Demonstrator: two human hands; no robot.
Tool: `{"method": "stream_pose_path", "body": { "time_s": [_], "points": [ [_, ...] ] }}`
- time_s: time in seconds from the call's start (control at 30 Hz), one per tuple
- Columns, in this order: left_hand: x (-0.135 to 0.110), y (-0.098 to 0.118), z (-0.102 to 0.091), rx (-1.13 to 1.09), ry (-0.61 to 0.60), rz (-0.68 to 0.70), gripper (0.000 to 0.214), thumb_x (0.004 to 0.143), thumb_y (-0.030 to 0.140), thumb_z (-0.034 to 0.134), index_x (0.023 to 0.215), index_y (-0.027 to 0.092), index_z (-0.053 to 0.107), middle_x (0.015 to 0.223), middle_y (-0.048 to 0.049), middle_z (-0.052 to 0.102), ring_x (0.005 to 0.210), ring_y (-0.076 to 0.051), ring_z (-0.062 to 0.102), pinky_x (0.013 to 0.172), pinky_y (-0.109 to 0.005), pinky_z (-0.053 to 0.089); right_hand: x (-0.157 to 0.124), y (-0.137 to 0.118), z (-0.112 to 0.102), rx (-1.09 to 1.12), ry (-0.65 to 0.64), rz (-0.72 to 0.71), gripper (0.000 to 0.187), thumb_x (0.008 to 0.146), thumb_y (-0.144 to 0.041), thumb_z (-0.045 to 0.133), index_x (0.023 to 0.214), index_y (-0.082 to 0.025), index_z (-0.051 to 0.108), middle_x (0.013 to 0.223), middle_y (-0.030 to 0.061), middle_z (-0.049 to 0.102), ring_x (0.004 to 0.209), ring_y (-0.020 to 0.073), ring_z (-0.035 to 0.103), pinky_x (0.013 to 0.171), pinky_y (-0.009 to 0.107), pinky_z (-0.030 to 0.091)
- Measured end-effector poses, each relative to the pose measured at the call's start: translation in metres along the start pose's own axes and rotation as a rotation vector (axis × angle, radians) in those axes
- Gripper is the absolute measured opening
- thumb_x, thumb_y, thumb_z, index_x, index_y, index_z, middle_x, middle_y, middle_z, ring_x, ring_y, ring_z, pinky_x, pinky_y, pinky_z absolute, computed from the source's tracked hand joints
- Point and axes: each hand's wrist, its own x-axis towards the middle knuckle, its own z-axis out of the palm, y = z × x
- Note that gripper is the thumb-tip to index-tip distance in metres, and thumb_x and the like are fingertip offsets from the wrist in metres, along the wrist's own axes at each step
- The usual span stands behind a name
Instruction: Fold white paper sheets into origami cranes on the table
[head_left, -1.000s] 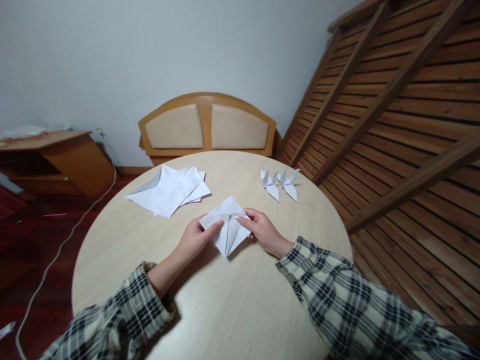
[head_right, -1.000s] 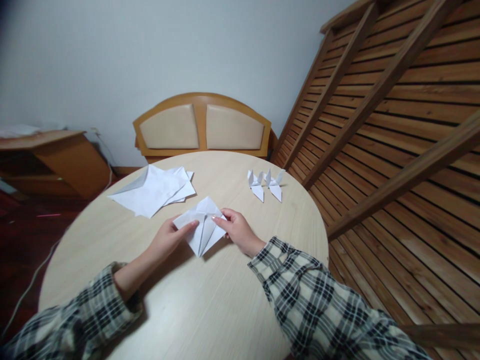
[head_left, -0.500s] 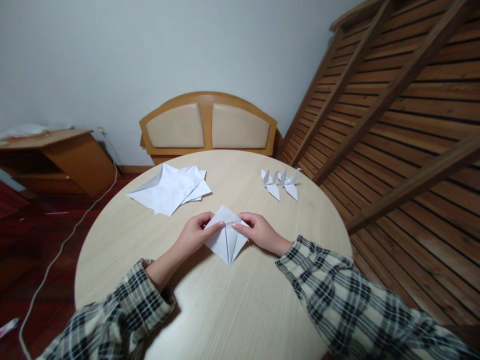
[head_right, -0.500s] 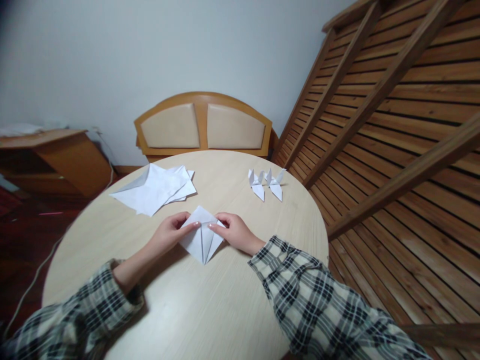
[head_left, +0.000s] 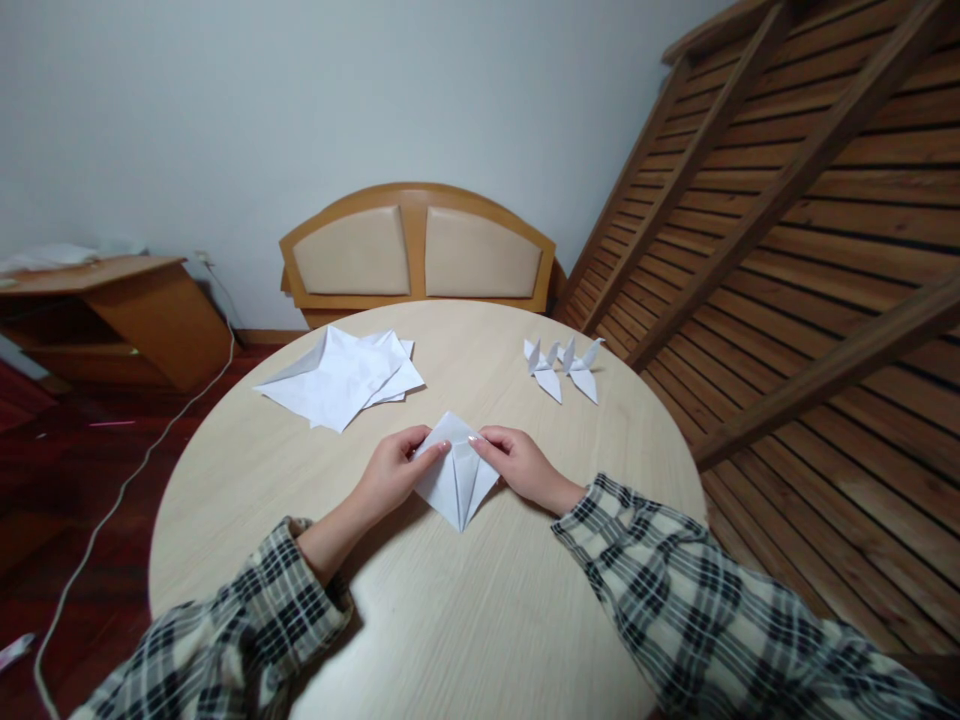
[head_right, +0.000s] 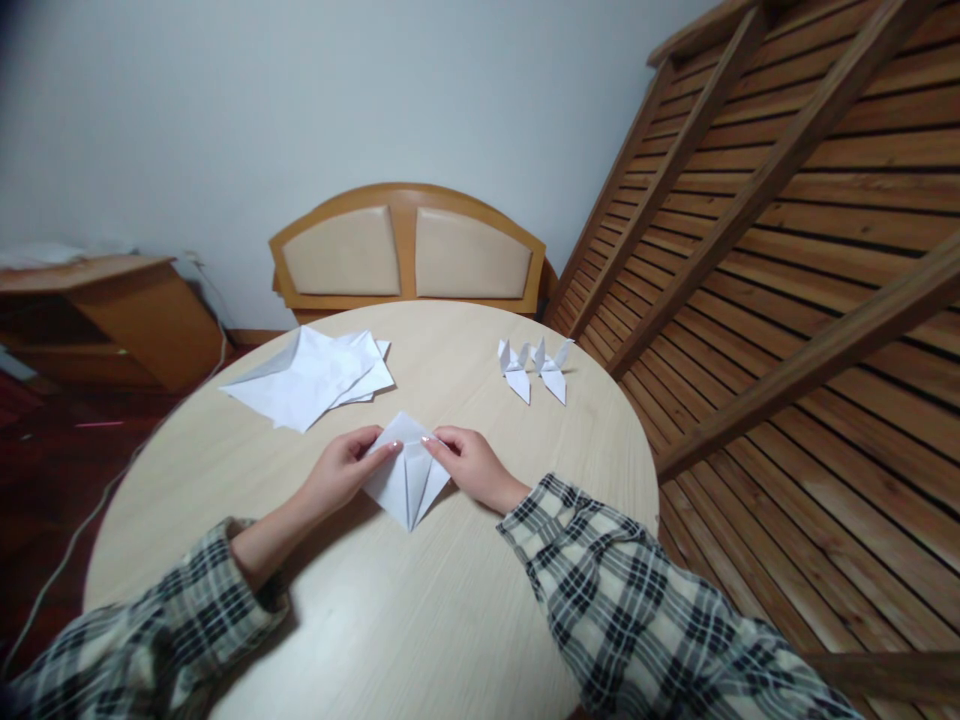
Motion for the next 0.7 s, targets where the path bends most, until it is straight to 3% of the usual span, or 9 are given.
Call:
{"method": "stream_pose_path", "body": {
  "time_s": [0.27, 0.5, 0.7],
  "points": [
    [0.0025, -0.0039, 0.0009, -0.103, 0.021, -0.005, 0.032, 0.085, 0.045, 0.058, 0.080, 0.015, 0.065, 0.069, -0.0018, 0.057, 0.062, -0.015, 0.049, 0.056, -0.027, 0.036, 0.0010, 0.0044, 0.0014, 0.032, 0.072, 0.026, 0.043, 0.089, -0.055, 0.054, 0.067, -0.019, 0.051, 0.065, -0.0019, 0.045, 0.062, 0.0131, 0.042, 0.057, 0.027, 0.034],
    [0.0044, -0.0055, -0.0015, -0.206, 0.120, -0.056, 0.029, 0.082, 0.045, 0.058, 0.070, 0.018, 0.058, 0.060, 0.0019, 0.050, 0.055, -0.013, 0.044, 0.052, -0.026, 0.033, 0.0019, 0.0083, 0.0006, 0.187, 0.114, 0.152, 0.045, 0.085, -0.062, 0.053, 0.071, -0.020, 0.051, 0.059, -0.0039, 0.044, 0.050, 0.0118, 0.043, 0.045, 0.025, 0.032],
    [0.0035, -0.0031, -0.0012, -0.182, 0.079, -0.053, 0.033, 0.084, 0.047, 0.057, 0.070, 0.017, 0.058, 0.061, 0.0017, 0.050, 0.057, -0.013, 0.044, 0.054, -0.026, 0.033, 0.0026, 0.0059, -0.0001, 0.223, 0.103, 0.147, 0.045, 0.084, -0.062, 0.056, 0.071, -0.019, 0.053, 0.060, -0.0035, 0.045, 0.053, 0.0116, 0.042, 0.048, 0.025, 0.030]
  ]
}}
